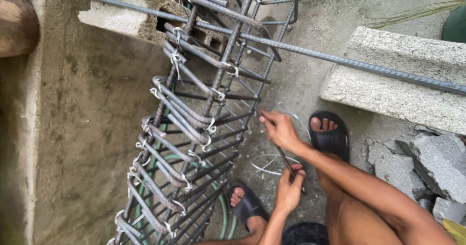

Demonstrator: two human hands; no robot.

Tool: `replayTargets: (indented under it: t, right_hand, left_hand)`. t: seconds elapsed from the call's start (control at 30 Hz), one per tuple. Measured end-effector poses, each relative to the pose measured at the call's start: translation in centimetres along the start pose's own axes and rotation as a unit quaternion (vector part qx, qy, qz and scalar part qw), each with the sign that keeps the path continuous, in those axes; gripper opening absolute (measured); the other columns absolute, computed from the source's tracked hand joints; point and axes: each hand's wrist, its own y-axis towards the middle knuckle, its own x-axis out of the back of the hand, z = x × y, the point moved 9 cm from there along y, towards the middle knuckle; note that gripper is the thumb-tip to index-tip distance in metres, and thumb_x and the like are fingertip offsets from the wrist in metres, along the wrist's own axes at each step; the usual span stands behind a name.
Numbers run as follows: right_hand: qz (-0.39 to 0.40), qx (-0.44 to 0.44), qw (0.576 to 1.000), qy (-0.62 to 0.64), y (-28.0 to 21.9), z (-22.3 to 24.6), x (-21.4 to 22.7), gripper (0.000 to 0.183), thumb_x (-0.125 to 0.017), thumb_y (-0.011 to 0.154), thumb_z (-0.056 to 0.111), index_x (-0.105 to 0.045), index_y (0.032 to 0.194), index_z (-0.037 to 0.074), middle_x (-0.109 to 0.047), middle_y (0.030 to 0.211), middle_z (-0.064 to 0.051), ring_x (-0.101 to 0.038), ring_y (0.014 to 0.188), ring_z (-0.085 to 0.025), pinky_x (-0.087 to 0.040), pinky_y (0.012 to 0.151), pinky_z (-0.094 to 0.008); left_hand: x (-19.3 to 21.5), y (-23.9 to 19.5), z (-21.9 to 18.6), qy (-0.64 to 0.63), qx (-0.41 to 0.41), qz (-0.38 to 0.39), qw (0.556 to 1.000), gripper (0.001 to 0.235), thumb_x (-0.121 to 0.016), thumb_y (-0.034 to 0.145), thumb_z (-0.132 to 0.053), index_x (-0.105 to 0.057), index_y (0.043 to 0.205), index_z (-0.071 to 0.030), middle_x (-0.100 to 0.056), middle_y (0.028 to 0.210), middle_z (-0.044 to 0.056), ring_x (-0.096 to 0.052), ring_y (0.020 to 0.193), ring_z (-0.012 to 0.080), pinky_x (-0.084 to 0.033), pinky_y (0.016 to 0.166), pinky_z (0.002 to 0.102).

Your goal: Tying rebar intersections with wire using a manual hook tool

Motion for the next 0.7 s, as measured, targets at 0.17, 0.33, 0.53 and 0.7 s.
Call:
replayTargets:
  t: [0.17,0.33,0.53,0.7]
  right_hand:
    - [-0.056,0.076,0.993,-0.077,-0.8,1.9,0.1,0.031,-0.065,0.09,0.015,-0.075,0.115,0.001,-0.074,0.079,-0.009,-0.062,0.053,-0.019,-0.048,0.049,-0.034]
    - [-0.024,0.057,0.996,-0.069,-0.1,0.1,0.7,0.018,-0.071,0.081,0.016,-0.073,0.092,0.001,-0.07,0.067,-0.003,-0.057,0.052,-0.014,-0.048,0.049,-0.029]
    - [0.028,0.01,0.992,-0.12,1.1,-3.6,3.2,0.036,-0.053,0.1,0.03,-0.08,0.095,0.007,-0.073,0.068,-0.003,-0.059,0.055,-0.017,-0.047,0.055,-0.031]
    - [0.152,0.179,0.86,-0.452,-1.1,-8.2,0.4,0.013,-0.068,0.086,0.027,-0.071,0.095,0.018,-0.063,0.096,-0.006,-0.067,0.075,-0.036,-0.054,0.063,-0.049]
  left_hand:
    - [0.6,1.5,2.4,0.038,-0.018,-0.024,0.999,0.016,-0.061,0.093,-0.014,-0.068,0.106,-0.008,-0.07,0.089,0.004,-0.064,0.075,0.0141,-0.054,0.072,0.026]
    - [1.8,0.5,3.0,0.093,0.043,-0.025,0.994,0.042,-0.057,0.104,-0.042,-0.071,0.082,-0.009,-0.07,0.074,0.002,-0.062,0.066,0.0134,-0.053,0.066,0.027]
    - [5.4,-6.1,1.0,0.14,0.079,-0.107,0.981,0.054,-0.051,0.103,-0.049,-0.066,0.069,-0.011,-0.067,0.062,0.001,-0.056,0.047,0.0152,-0.051,0.052,0.03]
    - [8.1,-11.6,-2.2,0.295,0.035,-0.085,0.951,0.048,-0.051,0.1,-0.053,-0.075,0.078,-0.017,-0.077,0.076,0.002,-0.073,0.072,0.0214,-0.057,0.074,0.031]
